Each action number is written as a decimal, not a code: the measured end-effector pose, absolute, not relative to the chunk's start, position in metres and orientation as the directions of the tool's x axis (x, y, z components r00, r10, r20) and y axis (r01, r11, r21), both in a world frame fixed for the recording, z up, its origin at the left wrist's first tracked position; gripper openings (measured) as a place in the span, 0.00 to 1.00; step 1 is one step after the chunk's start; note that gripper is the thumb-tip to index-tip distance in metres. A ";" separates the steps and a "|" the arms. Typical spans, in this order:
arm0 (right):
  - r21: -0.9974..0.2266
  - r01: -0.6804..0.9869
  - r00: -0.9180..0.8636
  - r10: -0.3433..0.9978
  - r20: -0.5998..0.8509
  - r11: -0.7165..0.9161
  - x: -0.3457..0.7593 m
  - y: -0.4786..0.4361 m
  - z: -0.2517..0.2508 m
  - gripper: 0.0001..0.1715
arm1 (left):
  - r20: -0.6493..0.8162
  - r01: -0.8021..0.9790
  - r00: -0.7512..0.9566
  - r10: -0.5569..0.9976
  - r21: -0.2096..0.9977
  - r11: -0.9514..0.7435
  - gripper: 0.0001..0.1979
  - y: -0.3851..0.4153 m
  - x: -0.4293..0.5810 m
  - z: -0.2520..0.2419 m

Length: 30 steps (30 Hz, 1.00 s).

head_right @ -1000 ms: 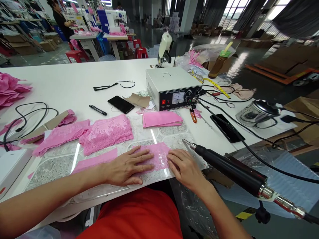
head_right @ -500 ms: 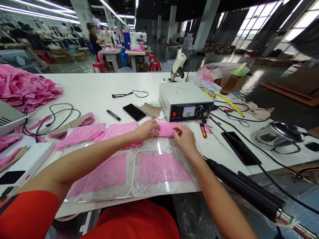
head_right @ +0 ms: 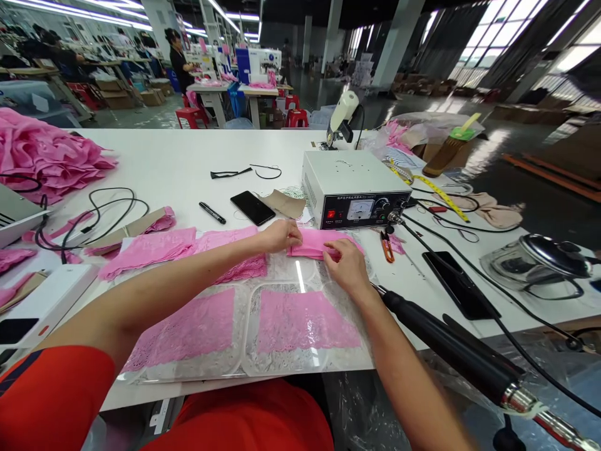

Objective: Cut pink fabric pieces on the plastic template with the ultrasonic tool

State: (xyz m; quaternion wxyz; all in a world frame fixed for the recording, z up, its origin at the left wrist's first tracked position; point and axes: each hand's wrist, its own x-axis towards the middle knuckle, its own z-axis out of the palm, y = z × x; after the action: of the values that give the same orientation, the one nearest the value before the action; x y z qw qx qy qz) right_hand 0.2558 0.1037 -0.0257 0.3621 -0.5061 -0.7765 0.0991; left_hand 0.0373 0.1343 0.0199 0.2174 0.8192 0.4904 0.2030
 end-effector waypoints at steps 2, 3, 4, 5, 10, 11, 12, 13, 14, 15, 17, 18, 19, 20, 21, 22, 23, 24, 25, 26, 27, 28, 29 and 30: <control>-0.471 0.736 -0.237 0.837 0.493 0.486 0.254 0.103 -0.026 0.15 | 0.099 0.708 0.456 0.885 0.562 -0.428 0.08 0.136 0.038 0.026; -0.444 0.754 -0.234 0.830 0.507 0.484 0.254 0.103 -0.026 0.15 | 0.085 0.706 0.469 0.879 0.562 -0.431 0.08 0.136 0.038 0.031; -0.419 0.774 -0.227 0.825 0.518 0.475 0.253 0.104 -0.026 0.14 | 0.078 0.702 0.479 0.875 0.565 -0.434 0.08 0.136 0.038 0.035; -0.395 0.795 -0.216 0.823 0.526 0.461 0.253 0.104 -0.026 0.13 | 0.073 0.696 0.488 0.870 0.569 -0.439 0.08 0.136 0.037 0.041; -0.310 0.858 -0.207 0.828 0.522 0.410 0.259 0.093 -0.018 0.10 | 0.036 0.657 0.551 0.834 0.597 -0.461 0.07 0.119 0.029 0.065; -0.281 0.858 -0.241 0.821 0.517 0.429 0.262 0.085 -0.016 0.09 | 0.022 0.648 0.567 0.823 0.605 -0.462 0.07 0.111 0.027 0.067; -0.243 0.853 -0.289 0.806 0.516 0.462 0.265 0.074 -0.013 0.09 | 0.005 0.637 0.584 0.812 0.617 -0.462 0.06 0.100 0.024 0.068; -0.180 0.839 -0.362 0.774 0.520 0.513 0.269 0.062 -0.011 0.09 | -0.014 0.626 0.601 0.799 0.630 -0.460 0.06 0.088 0.021 0.068; -0.106 0.812 -0.444 0.725 0.527 0.574 0.273 0.048 -0.009 0.08 | -0.037 0.607 0.628 0.778 0.648 -0.459 0.06 0.075 0.018 0.066; -0.044 0.777 -0.512 0.670 0.537 0.628 0.277 0.034 -0.009 0.08 | -0.064 0.591 0.650 0.757 0.669 -0.451 0.06 0.060 0.015 0.064; 0.024 0.691 -0.625 0.580 0.523 0.723 0.283 0.005 -0.009 0.09 | -0.118 0.567 0.699 0.706 0.693 -0.446 0.06 0.033 0.012 0.055; 0.036 0.651 -0.663 0.546 0.512 0.758 0.286 -0.007 -0.010 0.10 | -0.132 0.560 0.718 0.684 0.693 -0.454 0.07 0.021 0.011 0.050; 0.039 0.619 -0.692 0.521 0.499 0.785 0.288 -0.018 -0.012 0.11 | -0.139 0.549 0.740 0.658 0.690 -0.472 0.07 0.010 0.011 0.045; 0.040 0.591 -0.716 0.500 0.487 0.806 0.289 -0.026 -0.014 0.12 | -0.135 0.538 0.759 0.637 0.682 -0.495 0.08 0.002 0.011 0.039; 0.040 0.571 -0.731 0.485 0.479 0.820 0.291 -0.033 -0.016 0.13 | -0.123 0.525 0.774 0.621 0.673 -0.522 0.08 -0.005 0.011 0.034; 0.038 0.557 -0.742 0.477 0.471 0.829 0.291 -0.038 -0.017 0.14 | -0.106 0.513 0.786 0.609 0.662 -0.546 0.09 -0.009 0.012 0.030; 0.031 0.549 -0.748 0.474 0.465 0.835 0.292 -0.040 -0.018 0.15 | -0.088 0.504 0.791 0.605 0.654 -0.564 0.09 -0.013 0.012 0.027; 0.017 0.547 -0.748 0.480 0.458 0.837 0.292 -0.042 -0.019 0.15 | -0.072 0.500 0.792 0.606 0.646 -0.577 0.10 -0.015 0.012 0.025; -0.006 0.547 -0.745 0.491 0.451 0.837 0.293 -0.043 -0.018 0.15 | -0.059 0.499 0.791 0.610 0.639 -0.585 0.10 -0.016 0.012 0.023; -0.035 0.549 -0.741 0.506 0.441 0.835 0.293 -0.043 -0.018 0.15 | -0.051 0.500 0.788 0.613 0.634 -0.590 0.10 -0.016 0.012 0.022; -0.063 0.550 -0.738 0.519 0.431 0.833 0.294 -0.043 -0.017 0.15 | -0.046 0.502 0.786 0.617 0.630 -0.592 0.10 -0.017 0.012 0.022; -0.087 0.548 -0.736 0.530 0.421 0.832 0.295 -0.043 -0.016 0.15 | -0.044 0.505 0.784 0.619 0.626 -0.595 0.10 -0.017 0.011 0.022; -0.106 0.546 -0.736 0.536 0.413 0.831 0.295 -0.042 -0.015 0.15 | -0.044 0.508 0.783 0.620 0.621 -0.597 0.11 -0.018 0.011 0.022; -0.118 0.544 -0.736 0.540 0.408 0.831 0.296 -0.042 -0.014 0.15 | -0.045 0.511 0.783 0.620 0.616 -0.600 0.11 -0.018 0.011 0.022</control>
State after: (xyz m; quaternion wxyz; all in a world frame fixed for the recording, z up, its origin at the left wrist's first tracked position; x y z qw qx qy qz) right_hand 0.2958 -0.0423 -0.0141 0.2174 -0.2907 -0.9318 -0.0045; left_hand 0.0112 -0.0178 0.0220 0.3148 0.8901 0.3177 0.0870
